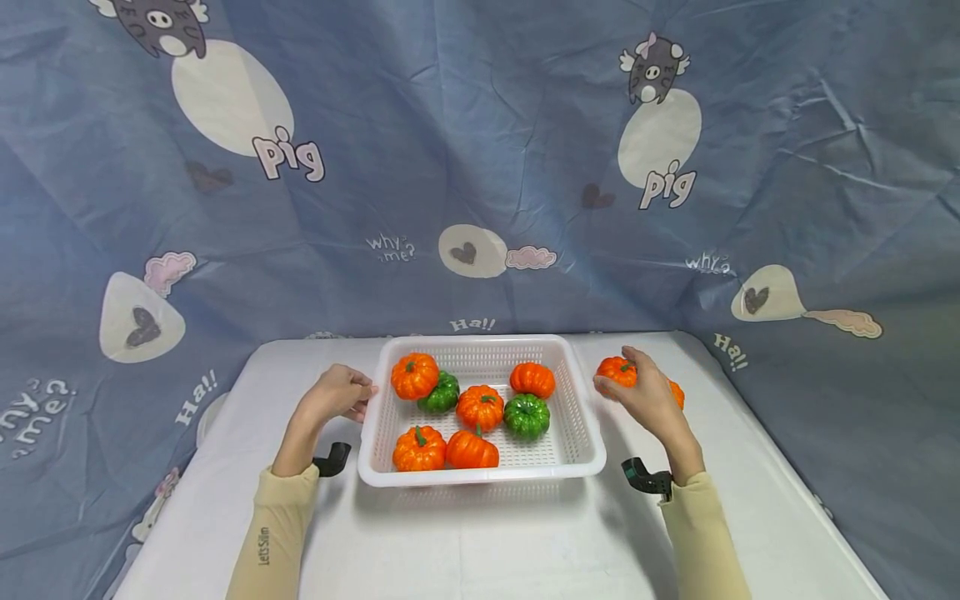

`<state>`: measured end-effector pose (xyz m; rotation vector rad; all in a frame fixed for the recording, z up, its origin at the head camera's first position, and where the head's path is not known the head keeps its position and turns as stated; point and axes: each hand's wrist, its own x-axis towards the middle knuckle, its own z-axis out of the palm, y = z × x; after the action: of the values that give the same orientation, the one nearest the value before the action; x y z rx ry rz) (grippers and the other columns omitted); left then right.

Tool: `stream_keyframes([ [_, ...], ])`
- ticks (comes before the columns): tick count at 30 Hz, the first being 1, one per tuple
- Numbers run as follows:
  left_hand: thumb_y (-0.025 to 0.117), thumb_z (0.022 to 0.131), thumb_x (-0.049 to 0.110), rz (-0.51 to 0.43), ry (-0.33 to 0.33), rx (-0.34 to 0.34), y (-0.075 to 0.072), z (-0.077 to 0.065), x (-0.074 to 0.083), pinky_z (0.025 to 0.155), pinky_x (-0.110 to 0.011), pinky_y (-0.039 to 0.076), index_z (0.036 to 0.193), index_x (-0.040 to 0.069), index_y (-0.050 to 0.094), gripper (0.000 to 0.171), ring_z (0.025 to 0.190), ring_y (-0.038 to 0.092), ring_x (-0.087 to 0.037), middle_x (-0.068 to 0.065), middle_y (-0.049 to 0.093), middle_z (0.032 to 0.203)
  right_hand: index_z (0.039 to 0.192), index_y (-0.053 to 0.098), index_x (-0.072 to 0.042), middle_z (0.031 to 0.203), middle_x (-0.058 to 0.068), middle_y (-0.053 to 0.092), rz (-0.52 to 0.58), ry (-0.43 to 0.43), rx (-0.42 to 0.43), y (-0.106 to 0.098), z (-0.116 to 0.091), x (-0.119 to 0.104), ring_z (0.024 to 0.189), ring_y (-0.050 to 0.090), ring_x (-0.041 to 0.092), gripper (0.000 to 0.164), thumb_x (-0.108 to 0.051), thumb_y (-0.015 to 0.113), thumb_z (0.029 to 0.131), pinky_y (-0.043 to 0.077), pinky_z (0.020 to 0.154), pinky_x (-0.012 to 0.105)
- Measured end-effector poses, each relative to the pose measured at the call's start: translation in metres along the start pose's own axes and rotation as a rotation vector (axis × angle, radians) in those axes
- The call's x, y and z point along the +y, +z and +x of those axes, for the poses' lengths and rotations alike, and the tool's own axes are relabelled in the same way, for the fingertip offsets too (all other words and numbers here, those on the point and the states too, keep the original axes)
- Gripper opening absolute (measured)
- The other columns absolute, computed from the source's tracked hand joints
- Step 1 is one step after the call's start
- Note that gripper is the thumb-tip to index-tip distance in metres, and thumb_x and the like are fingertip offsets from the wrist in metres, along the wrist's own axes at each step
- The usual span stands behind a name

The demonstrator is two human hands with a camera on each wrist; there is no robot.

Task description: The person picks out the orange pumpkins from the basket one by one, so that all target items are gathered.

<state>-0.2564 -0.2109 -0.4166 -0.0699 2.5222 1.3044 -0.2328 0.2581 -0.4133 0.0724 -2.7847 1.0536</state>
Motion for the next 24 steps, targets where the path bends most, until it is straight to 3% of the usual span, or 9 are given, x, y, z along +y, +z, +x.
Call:
stream_keyframes([
  [6,0.057,0.096,0.007,-0.001,0.001,0.000,0.000,0.000,0.000,0.060,-0.031,0.061,0.123,-0.017,0.053,0.036,0.059,0.064,-0.013,-0.018,0.066,0.083,0.140,0.040,0.007,0.134,0.030,0.051,-0.013,-0.056,-0.040,0.017,-0.004,-0.020,0.124,0.050,0.044,0.076,-0.039,0.071,0.087,0.042,0.103,0.058],
  [18,0.057,0.096,0.007,-0.006,0.005,-0.005,0.000,0.001,-0.002,0.060,-0.031,0.061,0.123,-0.017,0.053,0.036,0.059,0.064,-0.012,-0.018,0.067,0.084,0.133,0.049,0.007,0.128,0.025,0.058,-0.012,-0.089,-0.150,0.053,-0.018,-0.051,0.119,0.056,0.040,0.060,-0.027,0.069,0.088,0.048,0.100,0.053],
  [24,0.056,0.097,0.008,0.000,0.013,-0.004,0.000,0.001,-0.001,0.061,-0.031,0.061,0.124,-0.017,0.052,0.037,0.059,0.065,-0.013,-0.019,0.067,0.085,0.128,0.055,0.007,0.124,0.022,0.061,0.007,-0.092,-0.257,0.068,-0.024,-0.064,0.116,0.058,0.036,0.055,-0.032,0.067,0.090,0.049,0.098,0.051],
])
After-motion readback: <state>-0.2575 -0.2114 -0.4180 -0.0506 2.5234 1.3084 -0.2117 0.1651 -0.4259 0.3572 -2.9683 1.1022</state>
